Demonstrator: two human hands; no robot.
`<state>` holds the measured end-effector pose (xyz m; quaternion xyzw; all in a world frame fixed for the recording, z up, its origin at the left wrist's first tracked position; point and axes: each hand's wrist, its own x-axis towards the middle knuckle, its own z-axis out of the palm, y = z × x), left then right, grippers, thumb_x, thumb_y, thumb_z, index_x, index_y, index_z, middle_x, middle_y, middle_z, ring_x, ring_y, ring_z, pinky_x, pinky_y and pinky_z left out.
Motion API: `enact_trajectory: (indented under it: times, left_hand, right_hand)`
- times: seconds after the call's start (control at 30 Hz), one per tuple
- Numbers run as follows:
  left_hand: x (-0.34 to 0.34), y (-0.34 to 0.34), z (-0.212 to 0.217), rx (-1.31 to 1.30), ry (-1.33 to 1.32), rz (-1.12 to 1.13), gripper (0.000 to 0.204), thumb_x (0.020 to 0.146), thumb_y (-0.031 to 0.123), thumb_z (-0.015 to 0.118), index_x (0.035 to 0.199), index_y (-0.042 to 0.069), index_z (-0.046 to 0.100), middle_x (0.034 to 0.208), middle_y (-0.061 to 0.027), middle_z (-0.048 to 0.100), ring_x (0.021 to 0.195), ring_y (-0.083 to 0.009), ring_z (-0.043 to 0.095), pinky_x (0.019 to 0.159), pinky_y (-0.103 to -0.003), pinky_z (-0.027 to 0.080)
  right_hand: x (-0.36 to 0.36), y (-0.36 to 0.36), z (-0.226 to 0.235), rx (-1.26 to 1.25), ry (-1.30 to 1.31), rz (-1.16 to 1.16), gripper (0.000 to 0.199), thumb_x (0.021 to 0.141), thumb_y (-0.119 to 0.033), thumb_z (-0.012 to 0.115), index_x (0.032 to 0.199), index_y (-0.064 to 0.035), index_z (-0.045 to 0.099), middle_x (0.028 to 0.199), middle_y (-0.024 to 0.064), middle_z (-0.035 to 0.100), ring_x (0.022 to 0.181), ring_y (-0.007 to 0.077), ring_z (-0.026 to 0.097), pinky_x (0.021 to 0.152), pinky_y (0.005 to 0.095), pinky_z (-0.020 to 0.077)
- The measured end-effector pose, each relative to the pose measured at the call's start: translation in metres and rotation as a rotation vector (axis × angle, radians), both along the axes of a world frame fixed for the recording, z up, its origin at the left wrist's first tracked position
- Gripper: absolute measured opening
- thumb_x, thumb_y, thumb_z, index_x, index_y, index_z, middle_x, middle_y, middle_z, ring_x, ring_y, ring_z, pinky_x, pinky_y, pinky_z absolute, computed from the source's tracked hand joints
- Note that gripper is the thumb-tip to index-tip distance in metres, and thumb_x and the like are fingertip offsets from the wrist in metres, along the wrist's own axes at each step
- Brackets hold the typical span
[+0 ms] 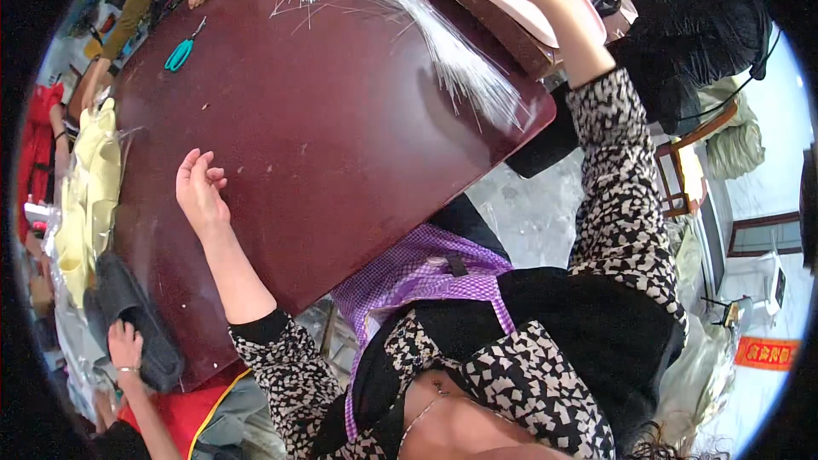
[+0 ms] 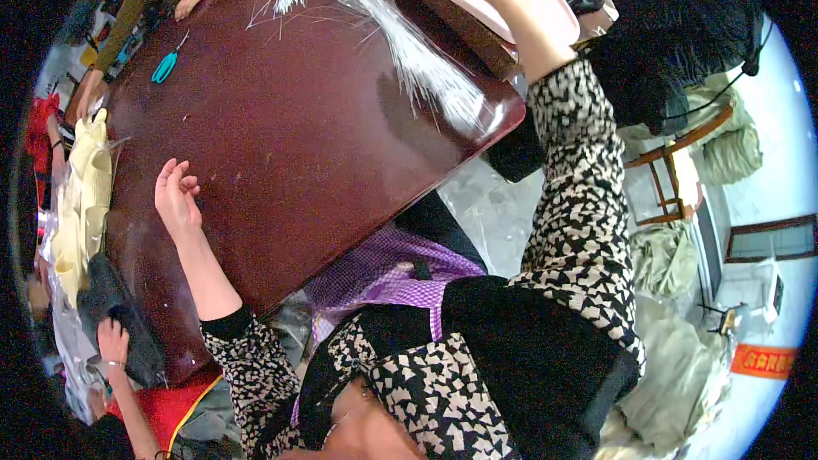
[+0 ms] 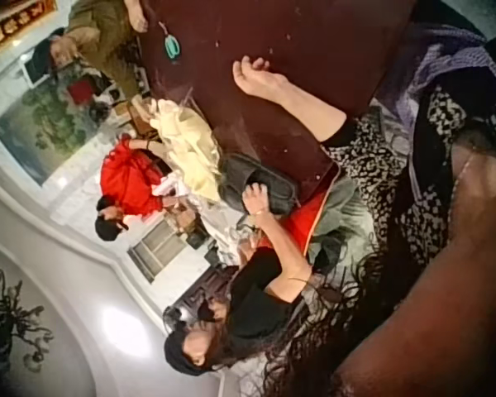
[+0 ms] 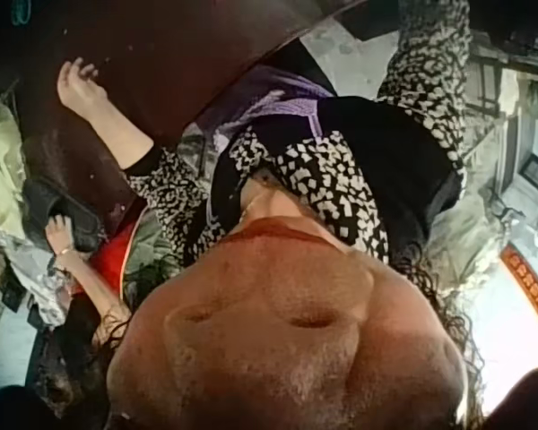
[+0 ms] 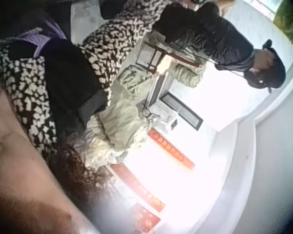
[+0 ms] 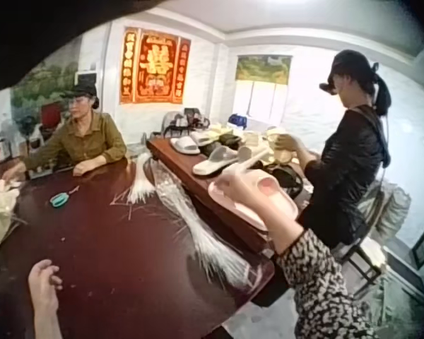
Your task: The person pairs slippers by threading plastic ties through them and fastening them by hand.
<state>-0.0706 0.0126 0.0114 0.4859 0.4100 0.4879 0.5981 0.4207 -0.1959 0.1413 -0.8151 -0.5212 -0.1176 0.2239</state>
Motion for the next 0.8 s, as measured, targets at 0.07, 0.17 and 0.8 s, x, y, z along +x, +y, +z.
enact_trajectory:
  times: [0.07, 0.17, 0.8]
  left_hand:
    - [0.0, -0.001, 0.0, 0.01, 0.007, -0.019, 0.022, 0.089, 0.008, 0.057, 0.109, 0.001, 0.054, 0.091, -0.0084, 0.063, 0.06, -0.0082, 0.057, 0.05, -0.02, 0.044]
    - [0.001, -0.002, -0.002, 0.014, 0.057, -0.058, 0.021, 0.09, 0.009, 0.056, 0.11, 0.001, 0.055, 0.09, -0.0084, 0.064, 0.059, -0.0076, 0.057, 0.05, -0.019, 0.044]
    - [0.027, -0.069, 0.038, 0.12, 0.41, -1.071, 0.021, 0.088, 0.015, 0.058, 0.105, 0.003, 0.062, 0.085, -0.0038, 0.064, 0.066, -0.0066, 0.054, 0.058, -0.021, 0.044]
  right_hand:
    - [-0.022, -0.017, -0.024, -0.2, -0.167, 0.086, 0.017, 0.085, -0.017, 0.061, 0.098, -0.01, 0.069, 0.076, 0.0058, 0.068, 0.068, 0.0146, 0.064, 0.063, 0.0279, 0.0497]
    - [-0.05, -0.032, -0.058, -0.161, 0.081, 0.077, 0.018, 0.08, -0.021, 0.06, 0.092, -0.0115, 0.07, 0.079, 0.0127, 0.067, 0.071, 0.0266, 0.065, 0.067, 0.0355, 0.0507]
    - [-0.026, 0.005, -0.124, -0.135, 0.091, -0.191, 0.023, 0.08, -0.022, 0.059, 0.088, -0.0006, 0.062, 0.1, 0.0219, 0.063, 0.098, 0.0384, 0.059, 0.086, 0.0461, 0.0469]
